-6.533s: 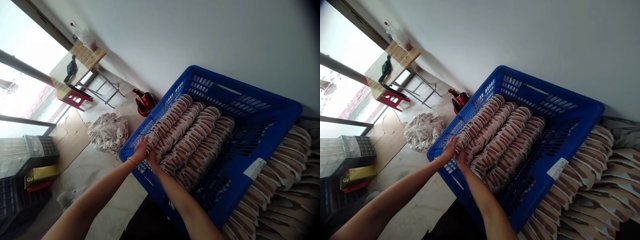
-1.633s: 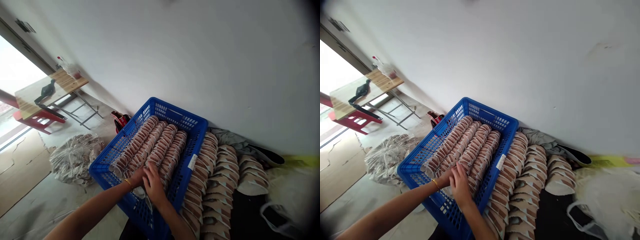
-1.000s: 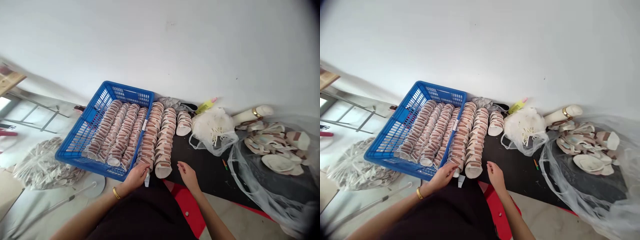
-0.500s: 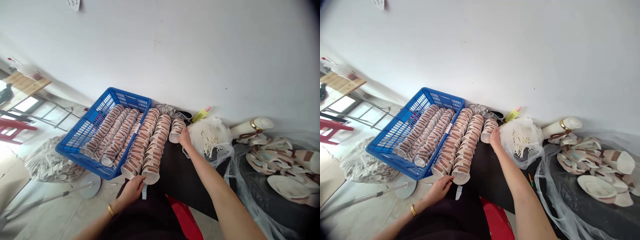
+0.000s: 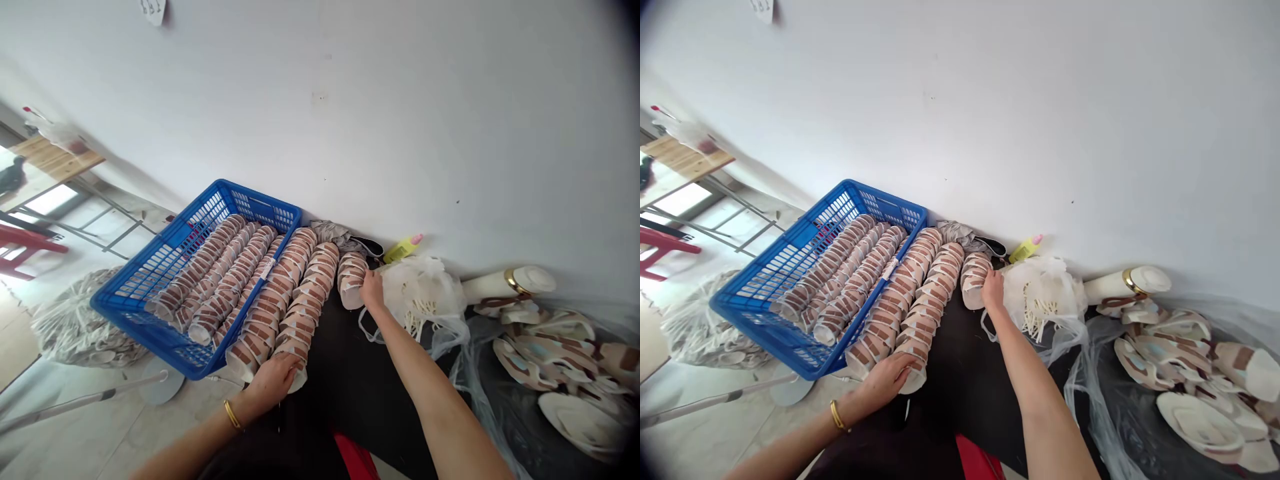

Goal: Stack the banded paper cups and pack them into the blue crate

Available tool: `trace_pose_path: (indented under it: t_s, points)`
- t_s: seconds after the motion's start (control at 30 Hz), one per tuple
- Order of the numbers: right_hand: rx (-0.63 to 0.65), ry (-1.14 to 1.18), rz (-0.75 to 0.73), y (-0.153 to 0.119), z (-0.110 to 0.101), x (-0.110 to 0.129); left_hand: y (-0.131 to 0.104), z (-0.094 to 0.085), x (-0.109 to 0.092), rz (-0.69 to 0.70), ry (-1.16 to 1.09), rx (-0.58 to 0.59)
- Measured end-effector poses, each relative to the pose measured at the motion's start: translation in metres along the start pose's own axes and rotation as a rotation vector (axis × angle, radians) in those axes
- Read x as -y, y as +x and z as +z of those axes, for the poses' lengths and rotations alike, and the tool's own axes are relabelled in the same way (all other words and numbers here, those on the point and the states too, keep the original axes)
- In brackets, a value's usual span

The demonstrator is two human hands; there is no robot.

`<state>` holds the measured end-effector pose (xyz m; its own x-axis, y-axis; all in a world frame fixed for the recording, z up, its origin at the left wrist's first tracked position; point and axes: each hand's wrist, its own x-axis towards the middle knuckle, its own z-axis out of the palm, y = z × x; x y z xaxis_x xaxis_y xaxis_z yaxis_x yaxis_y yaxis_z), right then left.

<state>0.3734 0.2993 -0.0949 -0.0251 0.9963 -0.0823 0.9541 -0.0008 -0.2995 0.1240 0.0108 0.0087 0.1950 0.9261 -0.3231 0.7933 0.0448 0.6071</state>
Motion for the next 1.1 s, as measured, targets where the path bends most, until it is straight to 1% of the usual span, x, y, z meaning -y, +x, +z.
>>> trace_pose_path:
  t_s: [0.07, 0.13, 0.23, 0.37, 0.43, 0.5, 0.6, 0.7, 0.83, 0.93, 1.03, 1.1]
  points:
    - [-0.006, 0.009, -0.038, 0.003, 0.001, 0.001, 0.021, 0.002, -0.008, 0.030, -0.020, 0.008]
    - [-0.006, 0.025, -0.066, 0.009, 0.002, 0.001, 0.050, 0.003, -0.020, 0.057, -0.041, 0.000]
    - [0.038, 0.051, -0.100, 0.025, 0.002, -0.001, 0.110, 0.001, -0.041, 0.091, -0.045, -0.064]
    - [0.140, 0.075, -0.121, 0.048, 0.003, -0.009, 0.195, 0.003, -0.065, 0.080, -0.046, -0.163]
    - [0.168, 0.082, -0.112, 0.054, 0.005, -0.012, 0.226, 0.007, -0.071, 0.054, -0.051, -0.200]
    - [0.173, 0.089, -0.092, 0.053, 0.008, -0.014, 0.247, 0.010, -0.073, 0.029, -0.057, -0.232]
    - [0.144, 0.111, -0.072, 0.040, 0.007, -0.013, 0.258, 0.010, -0.069, 0.028, -0.065, -0.272]
    - [0.091, 0.152, -0.091, 0.018, -0.001, -0.009, 0.257, 0.004, -0.061, 0.072, -0.079, -0.285]
    - [0.015, 0.214, -0.131, -0.011, -0.021, -0.002, 0.248, -0.002, -0.048, 0.195, -0.180, -0.209]
    - [-0.029, 0.254, -0.150, -0.028, -0.034, 0.005, 0.241, -0.004, -0.043, 0.227, -0.297, -0.141]
    - [-0.068, 0.283, -0.147, -0.052, -0.050, 0.009, 0.225, -0.005, -0.051, 0.235, -0.436, -0.104]
    - [-0.088, 0.291, -0.131, -0.079, -0.061, 0.007, 0.200, -0.003, -0.063, 0.240, -0.492, -0.094]
